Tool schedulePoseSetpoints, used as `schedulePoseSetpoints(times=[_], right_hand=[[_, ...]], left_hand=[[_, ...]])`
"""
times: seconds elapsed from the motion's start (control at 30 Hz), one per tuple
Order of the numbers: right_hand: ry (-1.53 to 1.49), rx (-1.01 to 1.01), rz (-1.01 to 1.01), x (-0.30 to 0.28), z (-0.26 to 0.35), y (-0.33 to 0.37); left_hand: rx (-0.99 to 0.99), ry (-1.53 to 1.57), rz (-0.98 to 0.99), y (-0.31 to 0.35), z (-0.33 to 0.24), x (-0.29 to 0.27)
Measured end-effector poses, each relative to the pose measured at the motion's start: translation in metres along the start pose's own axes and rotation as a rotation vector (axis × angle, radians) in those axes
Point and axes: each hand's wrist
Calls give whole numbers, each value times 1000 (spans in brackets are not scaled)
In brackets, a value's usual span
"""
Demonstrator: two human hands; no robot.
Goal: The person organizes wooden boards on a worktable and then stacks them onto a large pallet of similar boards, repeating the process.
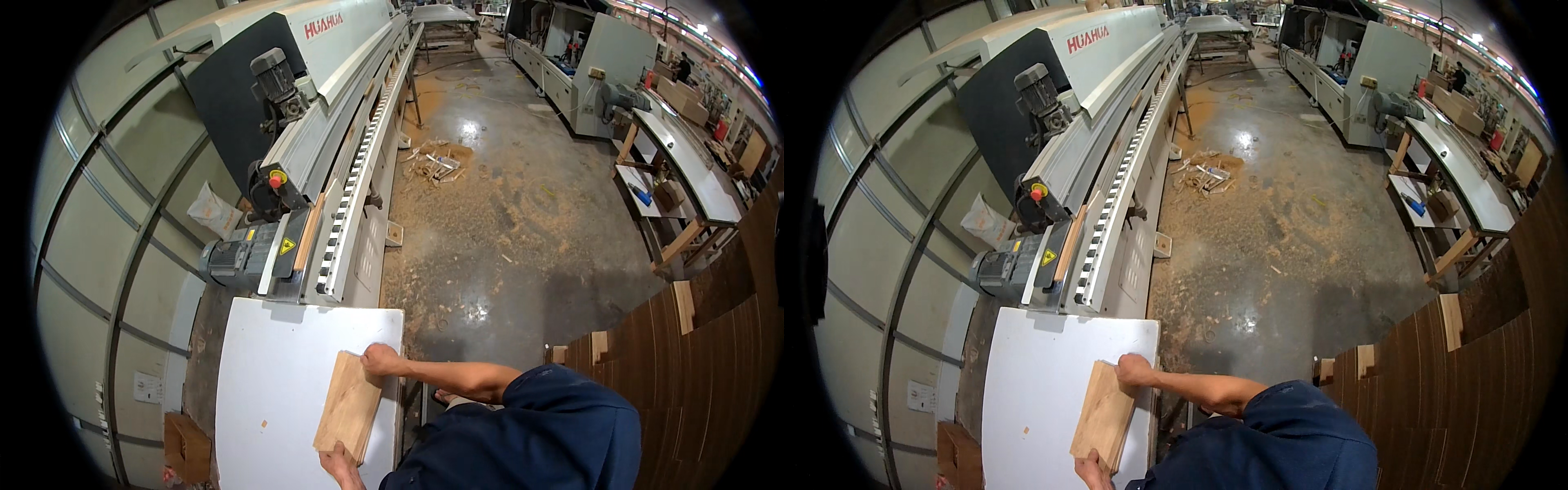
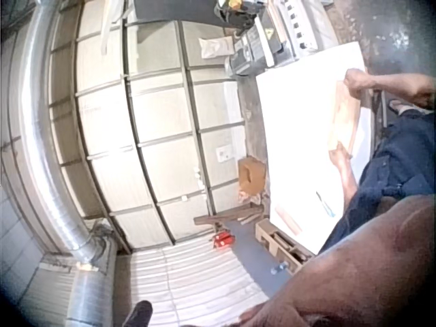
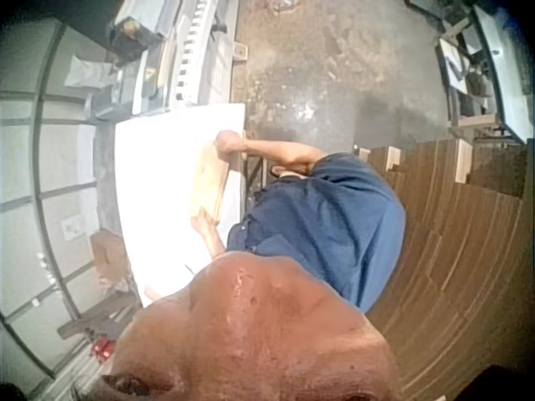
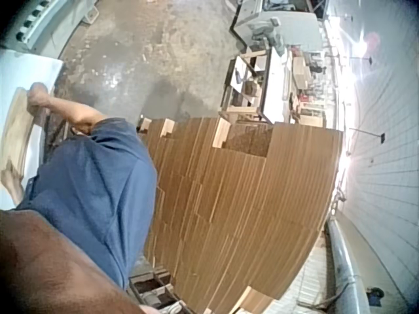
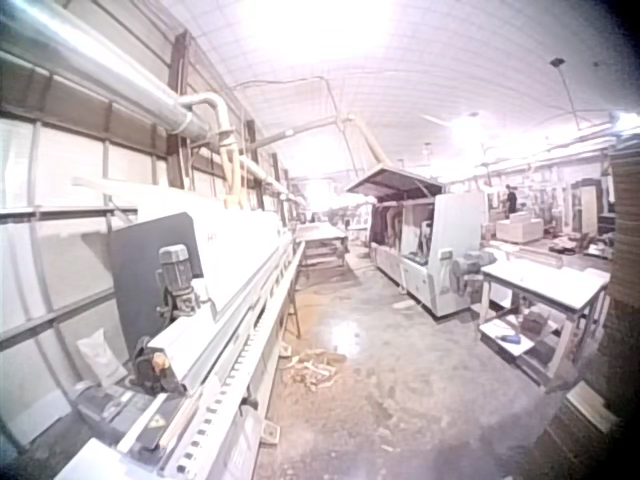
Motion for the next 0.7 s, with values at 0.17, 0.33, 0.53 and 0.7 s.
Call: schedulePoseSetpoints(times=[0.17, 0.33, 0.53, 0.7], right_hand=[[46, 3, 47, 11, 10, 0], [64, -14, 10, 13, 13, 1], [88, -76, 65, 5, 29, 11], [417, -629, -233, 27, 40, 18]], left_hand=[[-262, 53, -123, -24, 25, -41], [-282, 45, -157, -50, 33, -58], [-67, -391, -160, -52, 33, -64], [308, -1477, -96, -29, -17, 19]])
Point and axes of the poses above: each hand's wrist, its own y-axis away from the middle knuckle, its own x-axis out of the palm, z = x × y, and after that the axes turned 10 degrees about z, right-handed
